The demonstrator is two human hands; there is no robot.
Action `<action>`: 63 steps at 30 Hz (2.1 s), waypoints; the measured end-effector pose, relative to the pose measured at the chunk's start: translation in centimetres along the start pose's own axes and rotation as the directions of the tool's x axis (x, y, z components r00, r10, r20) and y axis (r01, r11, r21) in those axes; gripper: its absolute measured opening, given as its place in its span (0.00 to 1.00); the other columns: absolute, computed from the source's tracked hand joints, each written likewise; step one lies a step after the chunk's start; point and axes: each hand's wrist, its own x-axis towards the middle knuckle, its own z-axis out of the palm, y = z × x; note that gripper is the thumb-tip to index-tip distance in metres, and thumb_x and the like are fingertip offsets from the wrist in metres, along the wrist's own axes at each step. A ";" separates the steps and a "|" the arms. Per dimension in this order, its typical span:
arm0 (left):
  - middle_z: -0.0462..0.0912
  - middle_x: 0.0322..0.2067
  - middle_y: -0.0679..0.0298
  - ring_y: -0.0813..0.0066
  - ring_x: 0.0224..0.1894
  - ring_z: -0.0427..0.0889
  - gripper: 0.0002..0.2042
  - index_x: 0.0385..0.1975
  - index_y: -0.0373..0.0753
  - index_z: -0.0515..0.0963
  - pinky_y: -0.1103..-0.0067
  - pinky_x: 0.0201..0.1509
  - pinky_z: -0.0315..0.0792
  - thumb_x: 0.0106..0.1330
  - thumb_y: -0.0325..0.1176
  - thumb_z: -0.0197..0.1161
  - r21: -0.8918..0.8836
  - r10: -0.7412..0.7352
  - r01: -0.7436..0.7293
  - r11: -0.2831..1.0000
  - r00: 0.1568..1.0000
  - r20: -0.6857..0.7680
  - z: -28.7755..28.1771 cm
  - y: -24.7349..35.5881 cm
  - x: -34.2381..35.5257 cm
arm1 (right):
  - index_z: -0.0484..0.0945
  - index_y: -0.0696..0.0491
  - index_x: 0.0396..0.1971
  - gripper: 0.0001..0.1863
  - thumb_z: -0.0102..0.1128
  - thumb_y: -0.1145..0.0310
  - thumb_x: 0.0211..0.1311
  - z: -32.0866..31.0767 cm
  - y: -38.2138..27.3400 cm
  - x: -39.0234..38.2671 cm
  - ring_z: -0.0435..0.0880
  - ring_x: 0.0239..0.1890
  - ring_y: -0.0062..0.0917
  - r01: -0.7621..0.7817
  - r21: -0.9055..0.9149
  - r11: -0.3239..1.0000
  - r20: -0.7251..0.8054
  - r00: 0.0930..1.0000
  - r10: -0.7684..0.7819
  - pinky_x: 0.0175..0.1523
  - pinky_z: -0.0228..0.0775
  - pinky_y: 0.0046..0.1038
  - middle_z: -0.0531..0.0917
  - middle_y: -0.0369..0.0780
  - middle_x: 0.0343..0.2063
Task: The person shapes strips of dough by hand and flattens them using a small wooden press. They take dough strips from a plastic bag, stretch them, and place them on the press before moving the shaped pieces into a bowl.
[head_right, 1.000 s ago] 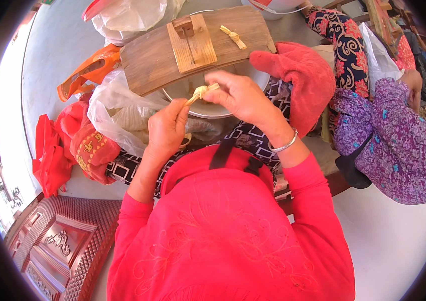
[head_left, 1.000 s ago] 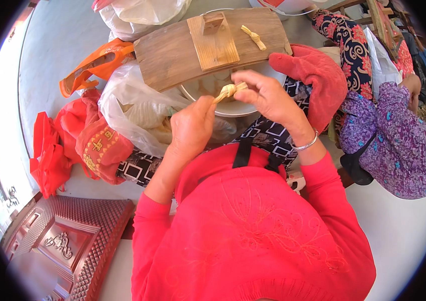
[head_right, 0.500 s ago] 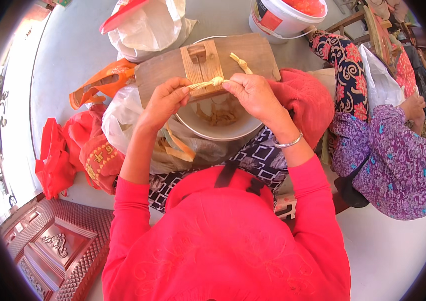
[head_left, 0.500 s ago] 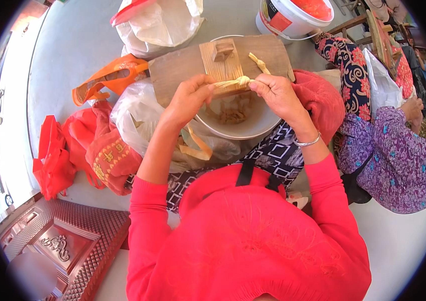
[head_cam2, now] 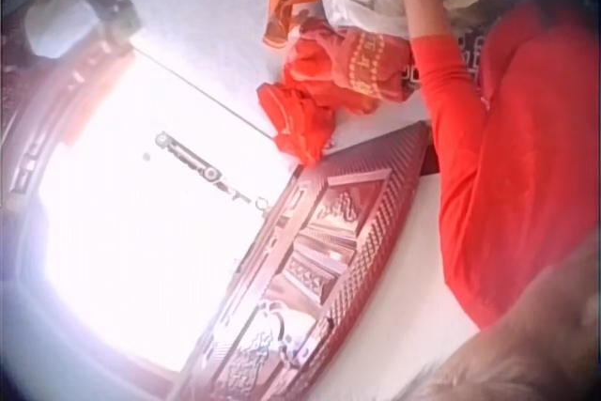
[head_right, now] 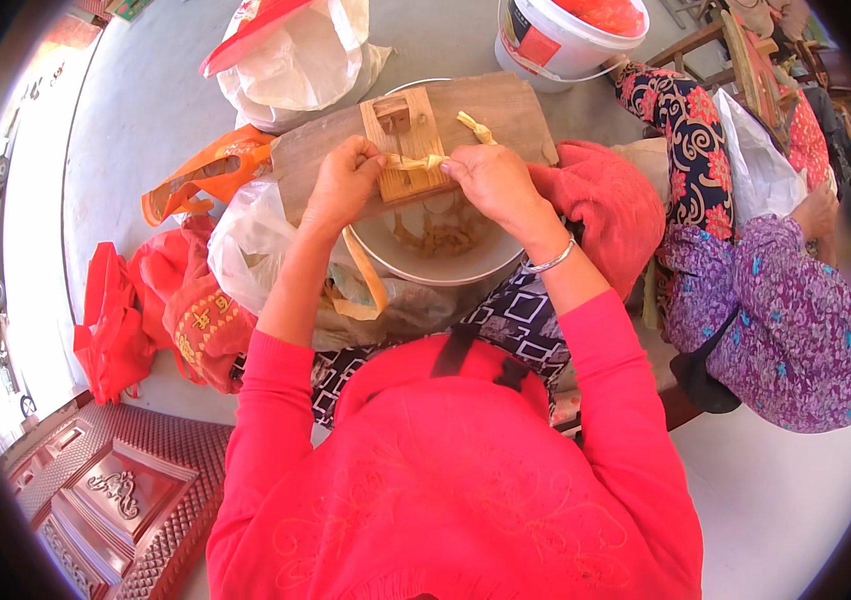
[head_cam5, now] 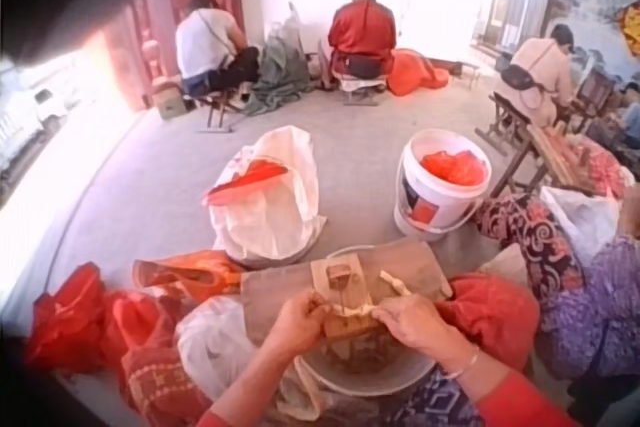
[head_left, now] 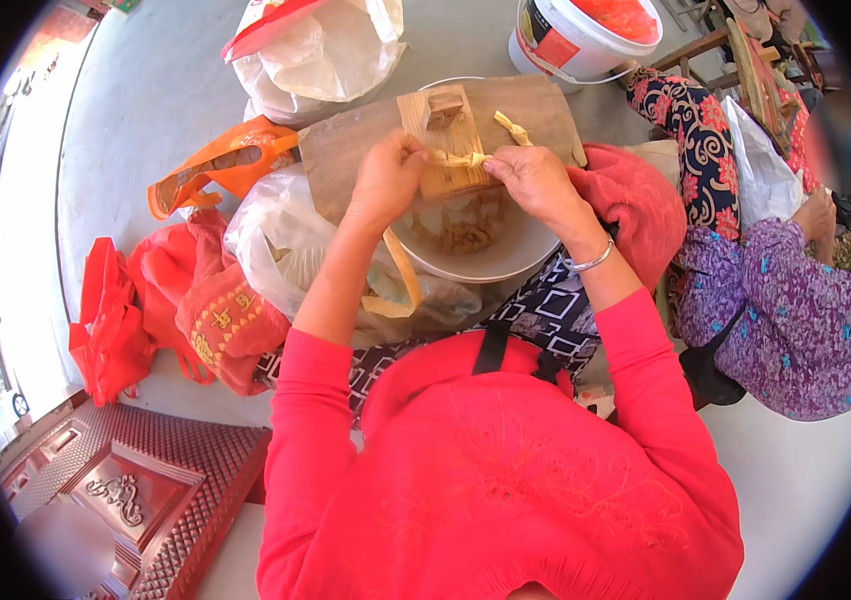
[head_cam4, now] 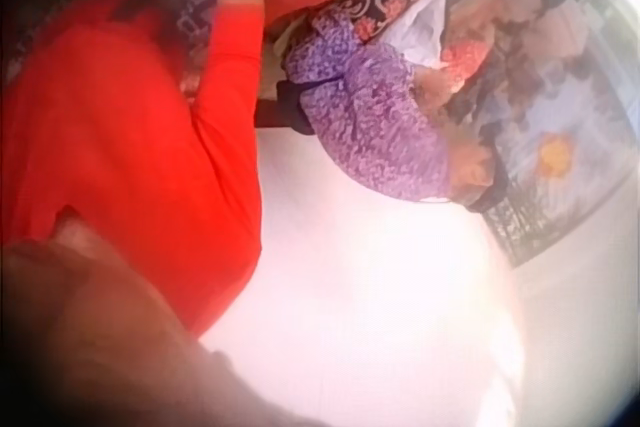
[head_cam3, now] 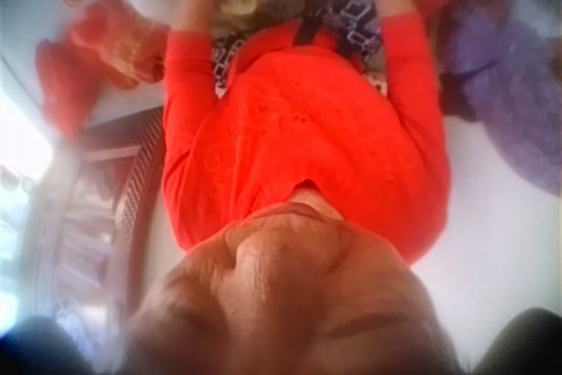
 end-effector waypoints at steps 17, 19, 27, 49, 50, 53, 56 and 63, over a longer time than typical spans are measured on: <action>0.72 0.20 0.70 0.87 0.18 0.65 0.08 0.34 0.35 0.77 0.85 0.21 0.61 0.69 0.32 0.54 -0.353 -0.116 0.302 0.886 0.880 0.460 -3.5 8.2 -10.1 | 0.78 0.50 0.21 0.12 0.61 0.58 0.57 0.8 -3.2 -6.3 0.80 0.21 0.38 0.244 -0.243 0.939 -0.031 0.965 -0.259 0.24 0.69 0.37 0.77 0.42 0.13; 0.69 0.18 0.72 0.89 0.20 0.63 0.12 0.30 0.34 0.79 0.85 0.23 0.60 0.69 0.35 0.54 -0.304 0.147 -0.064 0.950 0.954 0.260 -3.7 7.2 -9.9 | 0.83 0.50 0.25 0.07 0.62 0.64 0.57 -0.1 -5.6 -8.2 0.82 0.20 0.30 0.181 0.178 0.967 0.274 0.935 -0.225 0.25 0.70 0.32 0.81 0.41 0.18; 0.72 0.24 0.73 0.89 0.21 0.64 0.15 0.48 0.32 0.74 0.87 0.22 0.56 0.68 0.34 0.49 -0.684 0.120 0.086 0.724 0.961 0.248 -2.1 11.5 -13.1 | 0.81 0.58 0.43 0.12 0.51 0.70 0.69 -3.7 -12.4 -8.4 0.77 0.28 0.11 -0.011 0.902 0.431 -0.019 0.998 0.065 0.31 0.71 0.18 0.82 0.32 0.26; 0.77 0.34 0.58 0.58 0.34 0.78 0.11 0.38 0.37 0.75 0.71 0.33 0.74 0.55 0.26 0.61 0.005 0.418 -0.419 0.908 0.904 -0.092 2.9 3.8 -12.5 | 0.80 0.60 0.32 0.12 0.55 0.66 0.66 5.2 -4.3 -9.8 0.77 0.46 0.19 -0.539 0.788 -0.297 0.595 0.791 0.144 0.52 0.69 0.22 0.79 0.37 0.43; 0.77 0.35 0.58 0.56 0.35 0.78 0.10 0.38 0.36 0.75 0.70 0.34 0.74 0.56 0.28 0.62 -0.146 0.310 -0.314 0.938 0.950 -0.046 2.7 4.4 -13.0 | 0.80 0.60 0.31 0.11 0.54 0.68 0.65 5.2 -4.5 -9.9 0.77 0.47 0.21 -0.501 0.853 -0.147 0.522 0.825 0.218 0.52 0.69 0.23 0.78 0.37 0.43; 0.77 0.38 0.56 0.51 0.37 0.78 0.11 0.39 0.37 0.74 0.66 0.36 0.73 0.59 0.32 0.62 -0.122 0.146 -0.137 0.983 0.986 0.075 1.7 6.0 -12.5 | 0.81 0.61 0.32 0.05 0.56 0.78 0.59 5.8 -4.8 -9.4 0.76 0.46 0.25 -0.263 0.833 0.486 0.134 0.949 0.285 0.52 0.68 0.25 0.78 0.38 0.44; 0.78 0.30 0.53 0.47 0.33 0.78 0.08 0.36 0.36 0.73 0.64 0.35 0.72 0.64 0.34 0.57 -0.080 0.072 -0.071 0.994 0.997 0.010 2.6 5.6 -11.5 | 0.81 0.62 0.33 0.07 0.58 0.82 0.55 5.8 -5.5 -9.0 0.75 0.45 0.24 0.018 0.515 0.857 -0.210 0.972 0.106 0.51 0.68 0.25 0.76 0.39 0.43; 0.71 0.19 0.71 0.82 0.21 0.67 0.12 0.30 0.31 0.75 0.82 0.24 0.63 0.70 0.34 0.54 -0.636 -0.261 0.524 0.567 0.846 0.465 1.6 3.4 -13.6 | 0.81 0.63 0.30 0.03 0.59 0.81 0.56 4.6 -5.6 -8.5 0.75 0.43 0.21 0.032 0.655 0.755 -0.339 0.905 0.256 0.47 0.69 0.20 0.75 0.40 0.43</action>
